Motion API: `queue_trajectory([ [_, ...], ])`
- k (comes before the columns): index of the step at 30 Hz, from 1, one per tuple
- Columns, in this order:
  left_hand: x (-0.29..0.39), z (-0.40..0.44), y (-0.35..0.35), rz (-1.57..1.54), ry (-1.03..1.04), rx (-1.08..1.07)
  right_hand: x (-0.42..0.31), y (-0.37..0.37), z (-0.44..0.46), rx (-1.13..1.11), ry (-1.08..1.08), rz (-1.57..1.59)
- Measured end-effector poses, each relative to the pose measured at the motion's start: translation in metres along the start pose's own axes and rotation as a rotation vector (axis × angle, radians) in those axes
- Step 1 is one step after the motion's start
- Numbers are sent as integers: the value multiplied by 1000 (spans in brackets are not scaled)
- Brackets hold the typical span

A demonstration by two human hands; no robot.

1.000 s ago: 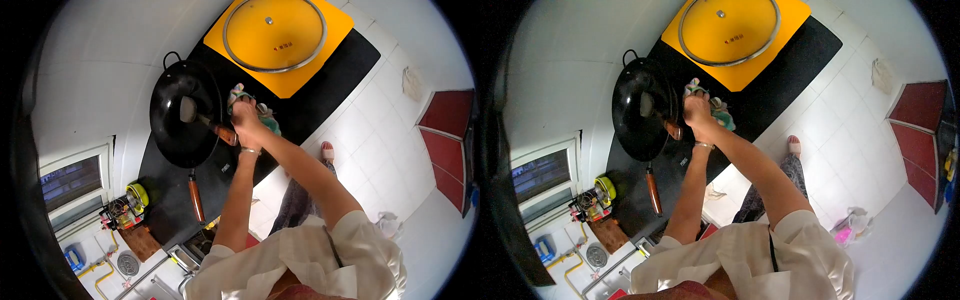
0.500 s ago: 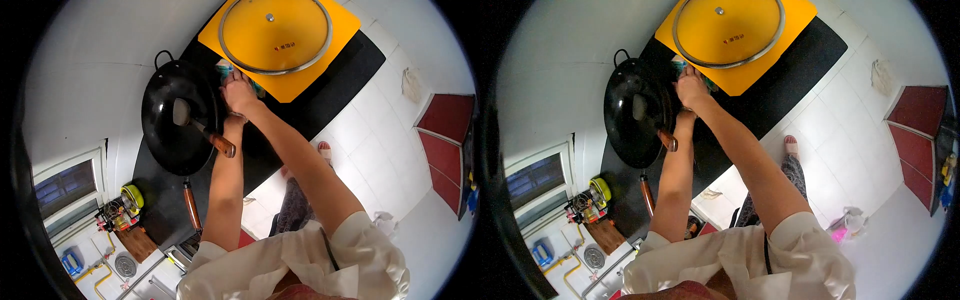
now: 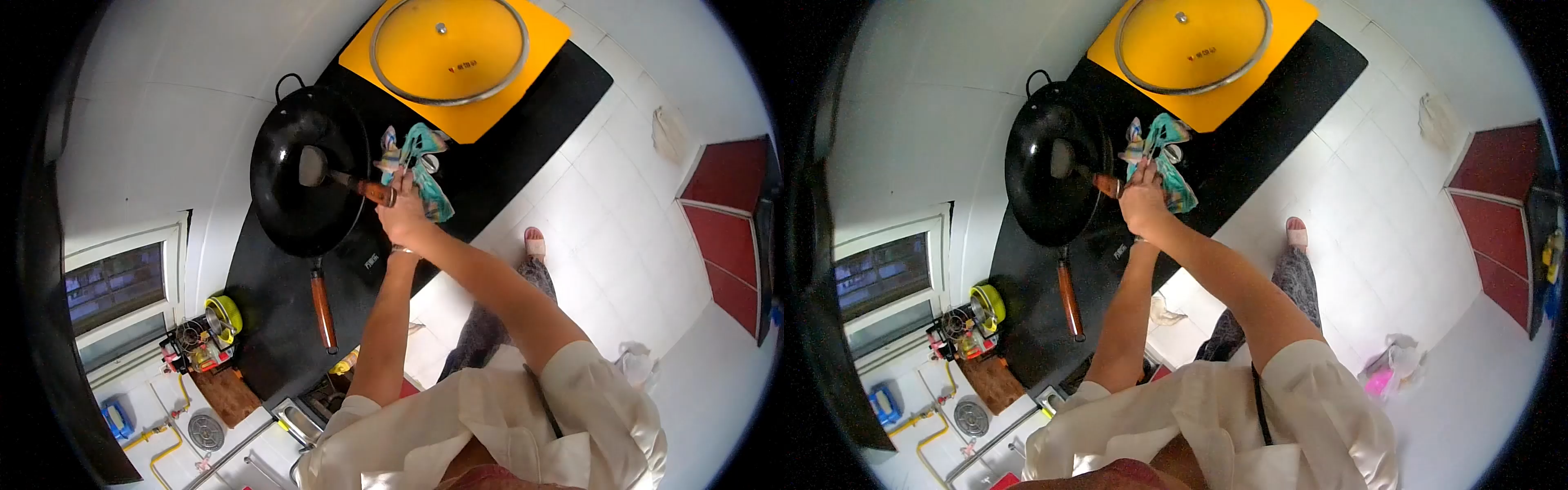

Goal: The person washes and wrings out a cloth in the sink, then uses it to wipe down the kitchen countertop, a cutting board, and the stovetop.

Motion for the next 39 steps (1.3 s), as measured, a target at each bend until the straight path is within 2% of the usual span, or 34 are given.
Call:
queue_trajectory([
  [5, -22, -73, -8, 41, -62, 6, -29, 68, -39, -29, -73, -142],
  [6, -30, -88, -7, 48, -77, 10, -43, 41, -65, -104, -75, -284],
  [7, -34, -101, -9, 57, -96, 18, -55, 56, -72, -140, -187, -430],
  [8, -37, -115, -11, 71, -116, 18, -58, 67, -85, -135, -154, -420],
  [10, -40, -140, -11, 90, -151, 24, -63, 95, -111, -3, -70, -196],
  [14, -19, -165, 0, 129, -206, 33, -45, 110, -133, 180, -199, 79],
  [15, -9, -164, 4, 137, -209, 35, -32, 88, -137, 192, -199, 122],
  [17, 21, -151, 16, 160, -211, 34, 3, 61, -125, 176, -521, 123],
  [19, 57, -129, 28, 210, -195, 35, 36, 11, -133, 294, -790, -234],
  [21, 104, -98, 44, 249, -162, 30, 95, 0, -108, 221, -719, 65],
  [22, 128, -80, 51, 301, -145, 25, 115, -26, -104, 197, -728, -43],
  [23, 146, -65, 59, 91, -164, 11, 136, -56, -100, 174, -736, -149],
  [25, 201, -29, 52, -26, -136, -62, 189, -93, -90, 227, -800, -136],
  [26, 219, -15, 59, -81, -134, -57, 214, -124, -85, 171, -708, 54],
  [28, 253, 15, 66, -195, -125, -35, 253, -145, -68, 176, -630, 95],
  [30, 289, 39, 68, -90, -48, -139, 289, -164, -52, 106, -553, 154],
  [32, 317, 58, 62, -14, 4, -214, 312, -188, -45, 104, -484, 199],
  [35, 334, 78, 60, -29, 148, -194, 332, -212, -36, 171, -423, 251],
  [37, 338, 82, 39, -67, 154, -181, 339, -215, -24, 182, -396, 330],
  [38, 337, 84, 31, -88, 153, -196, 341, -224, -23, 325, -366, 338],
  [39, 335, 86, 20, -107, 150, -213, 339, -236, -21, 335, -304, 383],
])
Point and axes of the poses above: each hand's wrist, its own z-axis towards the middle knuckle, its own y-axis out of the palm, x = y × z, the point moved 7 cm from there along z, towards the middle knuckle, and after that the axes turned 8 degrees about -x, right-handed, at the moved point
